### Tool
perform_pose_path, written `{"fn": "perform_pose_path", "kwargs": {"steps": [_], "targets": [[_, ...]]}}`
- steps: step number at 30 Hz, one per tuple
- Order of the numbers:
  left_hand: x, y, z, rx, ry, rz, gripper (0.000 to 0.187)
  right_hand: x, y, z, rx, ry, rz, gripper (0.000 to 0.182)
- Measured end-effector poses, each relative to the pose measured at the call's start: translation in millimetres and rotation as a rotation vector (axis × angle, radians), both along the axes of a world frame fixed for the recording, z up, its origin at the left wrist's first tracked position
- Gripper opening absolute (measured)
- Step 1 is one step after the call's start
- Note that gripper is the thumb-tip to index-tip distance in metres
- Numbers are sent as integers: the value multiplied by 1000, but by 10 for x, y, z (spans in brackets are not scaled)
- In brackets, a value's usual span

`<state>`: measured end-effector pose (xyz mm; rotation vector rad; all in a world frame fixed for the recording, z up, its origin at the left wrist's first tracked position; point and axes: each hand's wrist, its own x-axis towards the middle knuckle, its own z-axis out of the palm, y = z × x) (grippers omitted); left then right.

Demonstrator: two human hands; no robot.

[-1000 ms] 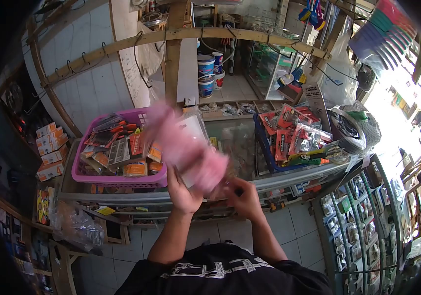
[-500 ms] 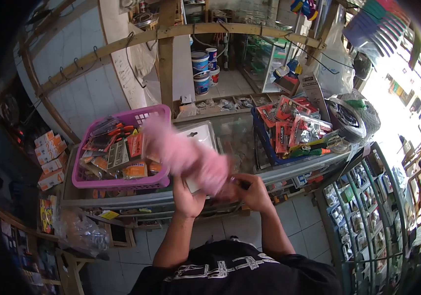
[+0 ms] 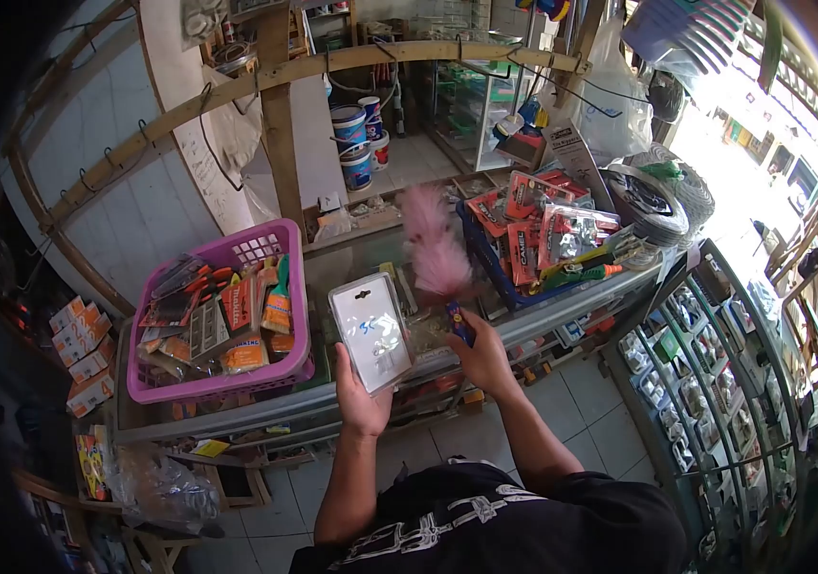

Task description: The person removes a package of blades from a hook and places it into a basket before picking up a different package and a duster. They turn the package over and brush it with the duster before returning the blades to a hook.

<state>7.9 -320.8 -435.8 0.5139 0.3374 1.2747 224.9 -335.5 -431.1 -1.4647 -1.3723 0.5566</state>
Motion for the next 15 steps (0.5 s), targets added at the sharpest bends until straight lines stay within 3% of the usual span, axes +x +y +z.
{"fn": "perform_pose_path", "kwargs": {"steps": [2,11,15], "targets": [[-4,11,-80,-19,5,13,73,-11,177,-148,32,-39,7,45],[-24,-90,-267,-69,-35,63,67,-188,725,-562,104,-214,-133,49],[-7,-72,-263,-64,-8,92,67,-136,748,-579,103,-211,-64,51]]}}
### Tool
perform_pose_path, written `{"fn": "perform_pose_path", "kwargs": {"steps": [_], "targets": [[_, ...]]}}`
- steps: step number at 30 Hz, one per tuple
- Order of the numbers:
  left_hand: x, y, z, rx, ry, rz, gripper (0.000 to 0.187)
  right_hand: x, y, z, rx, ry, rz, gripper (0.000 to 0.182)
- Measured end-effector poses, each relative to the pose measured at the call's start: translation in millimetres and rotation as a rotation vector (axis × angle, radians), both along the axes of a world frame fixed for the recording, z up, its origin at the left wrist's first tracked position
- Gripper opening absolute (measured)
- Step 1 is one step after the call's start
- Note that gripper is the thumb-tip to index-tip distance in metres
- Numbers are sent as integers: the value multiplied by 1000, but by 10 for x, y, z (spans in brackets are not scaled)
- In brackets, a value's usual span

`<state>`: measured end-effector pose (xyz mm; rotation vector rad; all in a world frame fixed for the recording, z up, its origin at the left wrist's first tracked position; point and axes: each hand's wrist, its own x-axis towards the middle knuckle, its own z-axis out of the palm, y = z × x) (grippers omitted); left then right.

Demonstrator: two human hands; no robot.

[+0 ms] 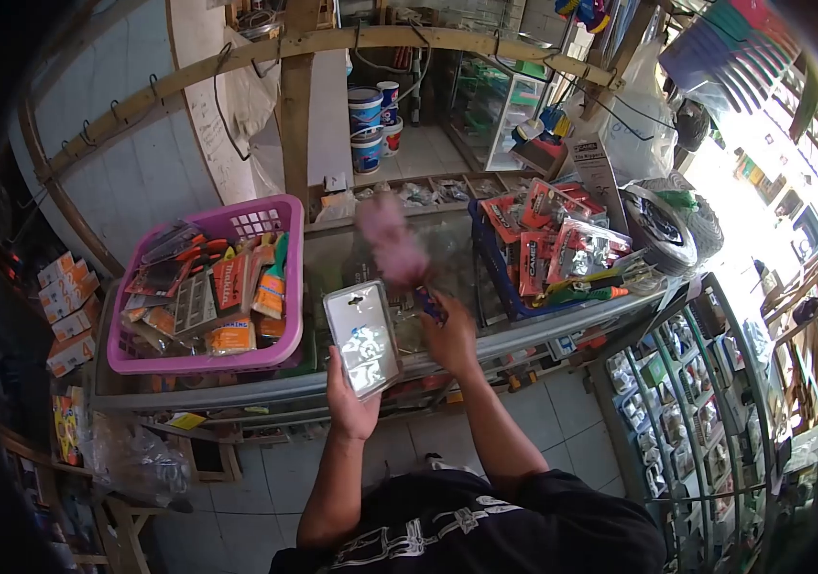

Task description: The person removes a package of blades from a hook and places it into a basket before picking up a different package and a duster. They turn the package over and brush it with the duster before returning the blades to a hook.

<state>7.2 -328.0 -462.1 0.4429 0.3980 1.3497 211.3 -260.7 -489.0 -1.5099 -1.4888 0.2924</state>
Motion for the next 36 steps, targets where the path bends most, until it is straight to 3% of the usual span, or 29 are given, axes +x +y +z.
{"fn": "perform_pose_path", "kwargs": {"steps": [8,11,13,14,15,19,21,22,24,28,30,31,36], "targets": [[121,79,5,-24,-4,63,65,130,-144,214,-30,228,227,54],[153,72,55,-7,54,3,66,177,-217,189,79,85,202,59],[207,100,197,-2,84,-28,67,236,-285,498,62,99,366,66],[243,102,277,18,85,-31,67,239,-364,664,43,114,444,70],[283,107,358,33,92,-35,67,267,-418,792,-31,87,529,86],[393,183,640,153,101,-85,68,268,-469,1275,45,-250,743,116],[438,191,850,272,143,-78,66,209,-466,1443,70,-263,761,115],[484,188,1015,431,288,-6,65,185,-448,1541,88,-273,771,115],[490,197,1216,516,411,25,66,190,-390,1761,185,-330,792,115],[503,178,1682,783,714,208,86,347,-279,2300,272,-332,924,110],[514,142,1853,782,719,236,90,435,-231,2505,230,-269,1025,108],[485,150,1905,790,777,241,91,460,-219,2604,254,-250,1035,97],[366,211,2229,977,1027,469,99,584,-107,2876,215,-170,1078,76]]}}
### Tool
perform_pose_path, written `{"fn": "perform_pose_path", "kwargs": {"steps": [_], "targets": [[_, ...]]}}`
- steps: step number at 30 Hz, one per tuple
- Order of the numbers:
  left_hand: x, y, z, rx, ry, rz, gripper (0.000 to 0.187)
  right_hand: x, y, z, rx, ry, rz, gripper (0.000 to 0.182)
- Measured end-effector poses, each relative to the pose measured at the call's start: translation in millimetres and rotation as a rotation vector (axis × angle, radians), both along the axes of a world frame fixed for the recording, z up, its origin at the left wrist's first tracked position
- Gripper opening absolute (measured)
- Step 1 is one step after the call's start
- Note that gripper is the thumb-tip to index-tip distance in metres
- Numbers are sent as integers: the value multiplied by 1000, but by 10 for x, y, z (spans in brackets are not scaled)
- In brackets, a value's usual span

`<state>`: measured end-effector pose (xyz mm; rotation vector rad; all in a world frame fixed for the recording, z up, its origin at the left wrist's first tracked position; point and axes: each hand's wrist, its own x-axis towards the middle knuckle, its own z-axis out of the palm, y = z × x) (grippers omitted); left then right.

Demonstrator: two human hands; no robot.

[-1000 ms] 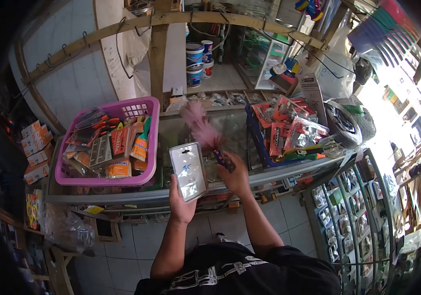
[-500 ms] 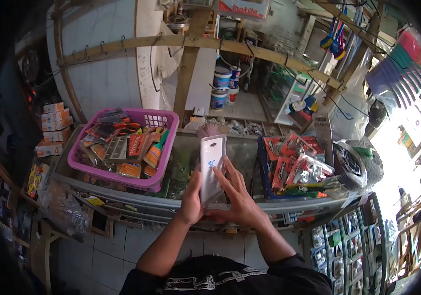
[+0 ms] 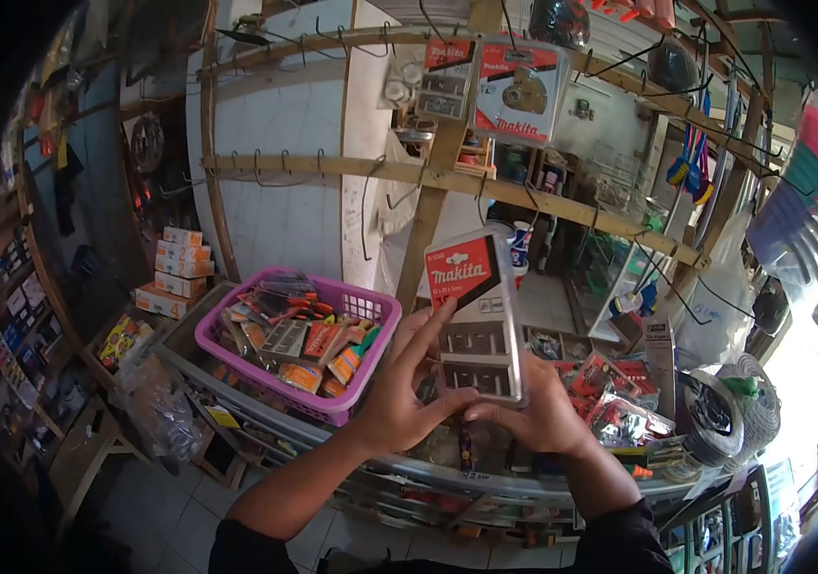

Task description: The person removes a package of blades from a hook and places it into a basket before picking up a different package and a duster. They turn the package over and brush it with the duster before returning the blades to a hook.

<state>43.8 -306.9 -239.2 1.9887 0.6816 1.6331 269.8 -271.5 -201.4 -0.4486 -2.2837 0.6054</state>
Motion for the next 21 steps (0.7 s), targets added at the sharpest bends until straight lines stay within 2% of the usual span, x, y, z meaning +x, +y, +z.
{"fn": "perform_pose_path", "kwargs": {"steps": [2,4,8,9,10,11,14,15,18,19,21], "targets": [[-98,-26,148,45,95,86,98,7,-4,142,-85,46,9,74],[-204,-40,330,132,246,194,98,19,22,266,80,46,-12,70],[-372,-18,618,303,353,314,105,-9,104,534,382,51,-53,71],[-410,17,758,576,451,461,106,-22,112,617,424,39,-96,72],[-464,85,818,597,436,439,106,-40,114,701,466,22,-141,73],[-534,171,853,616,418,417,106,-71,107,783,474,23,-147,82],[-713,263,1072,627,432,435,106,-212,180,981,673,1,-270,91],[-769,308,1161,644,441,447,106,-254,153,1088,691,-66,-309,106],[-878,447,1437,681,438,456,104,-467,105,1282,392,6,-428,116],[-900,489,1537,691,441,454,104,-530,68,1377,364,4,-456,121],[-988,623,1709,745,458,443,105,-622,134,1519,541,4,-438,120]]}}
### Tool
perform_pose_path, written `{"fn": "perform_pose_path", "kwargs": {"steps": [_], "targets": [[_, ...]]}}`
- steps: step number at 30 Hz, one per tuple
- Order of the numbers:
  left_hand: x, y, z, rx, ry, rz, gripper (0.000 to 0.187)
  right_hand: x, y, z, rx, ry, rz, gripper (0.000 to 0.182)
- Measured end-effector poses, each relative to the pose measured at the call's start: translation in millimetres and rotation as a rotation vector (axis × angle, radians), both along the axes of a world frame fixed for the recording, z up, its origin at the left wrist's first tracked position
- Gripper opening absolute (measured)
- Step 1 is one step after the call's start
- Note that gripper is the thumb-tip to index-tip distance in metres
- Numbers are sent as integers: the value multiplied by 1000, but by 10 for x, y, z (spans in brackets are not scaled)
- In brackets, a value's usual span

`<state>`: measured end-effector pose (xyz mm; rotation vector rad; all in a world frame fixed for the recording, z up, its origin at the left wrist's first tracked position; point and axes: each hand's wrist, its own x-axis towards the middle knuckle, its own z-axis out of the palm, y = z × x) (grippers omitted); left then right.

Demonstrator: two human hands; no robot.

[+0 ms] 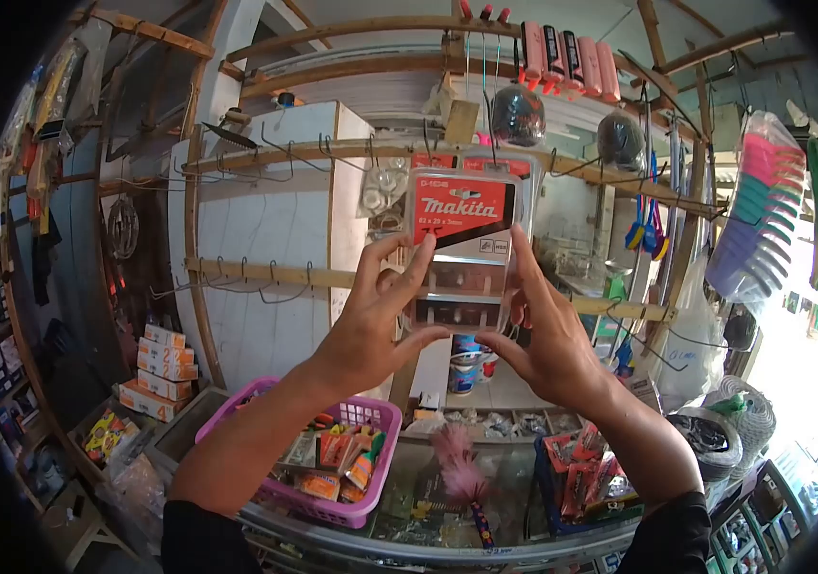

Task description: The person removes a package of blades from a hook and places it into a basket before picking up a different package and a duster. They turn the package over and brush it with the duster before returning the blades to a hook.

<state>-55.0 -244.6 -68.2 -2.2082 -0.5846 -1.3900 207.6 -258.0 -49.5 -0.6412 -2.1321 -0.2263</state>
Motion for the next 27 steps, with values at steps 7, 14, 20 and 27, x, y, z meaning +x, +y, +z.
{"fn": "perform_pose_path", "kwargs": {"steps": [7,14,20,27], "targets": [[-202,337,432,69,24,94,118,-271,285,459,282,-100,-84,122],[-185,462,628,-16,-46,111,117,-360,558,723,409,-167,-160,116],[-208,524,742,-69,-82,184,114,-374,644,839,456,-219,-202,100],[-290,428,920,-226,-37,172,112,-341,563,938,375,-238,-166,99]]}}
